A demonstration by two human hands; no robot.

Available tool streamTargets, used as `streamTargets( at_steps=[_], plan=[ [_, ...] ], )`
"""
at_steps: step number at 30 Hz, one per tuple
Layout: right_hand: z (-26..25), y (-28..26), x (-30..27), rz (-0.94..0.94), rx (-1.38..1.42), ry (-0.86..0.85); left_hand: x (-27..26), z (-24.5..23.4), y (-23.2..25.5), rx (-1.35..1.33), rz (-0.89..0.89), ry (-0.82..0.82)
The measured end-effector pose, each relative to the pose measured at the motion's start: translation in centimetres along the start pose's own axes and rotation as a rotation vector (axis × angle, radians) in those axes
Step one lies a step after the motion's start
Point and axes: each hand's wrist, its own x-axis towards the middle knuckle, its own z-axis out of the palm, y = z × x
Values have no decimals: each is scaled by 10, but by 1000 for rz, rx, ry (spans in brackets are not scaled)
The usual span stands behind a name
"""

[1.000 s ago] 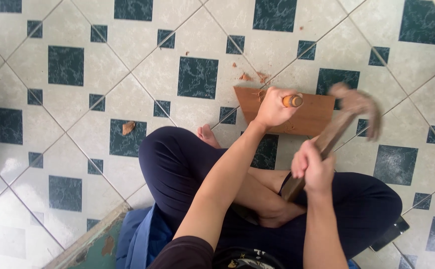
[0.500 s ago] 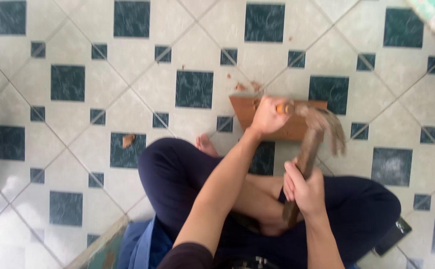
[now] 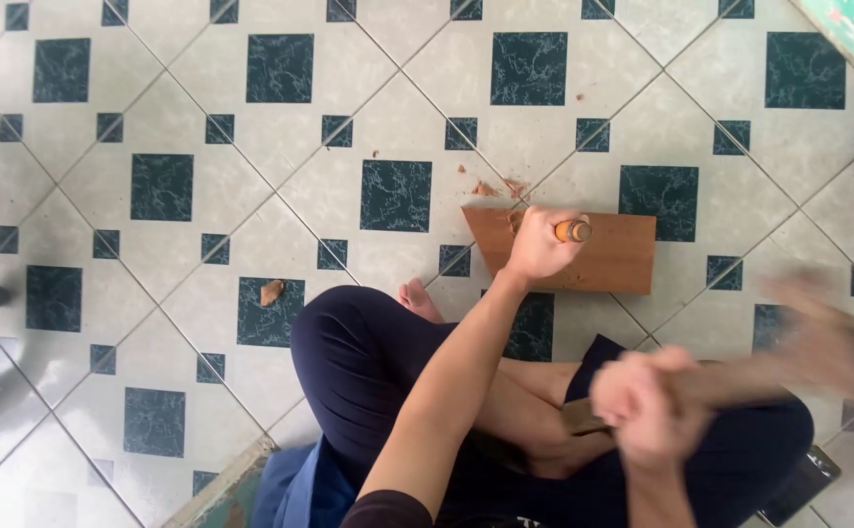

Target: The person carves a piece of wood using a hammer and a chisel while sitting on the floor.

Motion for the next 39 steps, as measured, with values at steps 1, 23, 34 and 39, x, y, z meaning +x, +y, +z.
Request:
streamTargets(
  at_steps=[1,23,34,39],
  plan=[
    [7,12,5,-3,7,-3,3,-2,-1,6,5,0],
    [22,16,23,130,-293,62,10,7,-31,101,53,13],
    [-88,109,157,164,-579,300,-21,26,-41,224,96,-104],
    [-148,169,176,282,-584,436,-32,36,-68,425,166,-414]
  ],
)
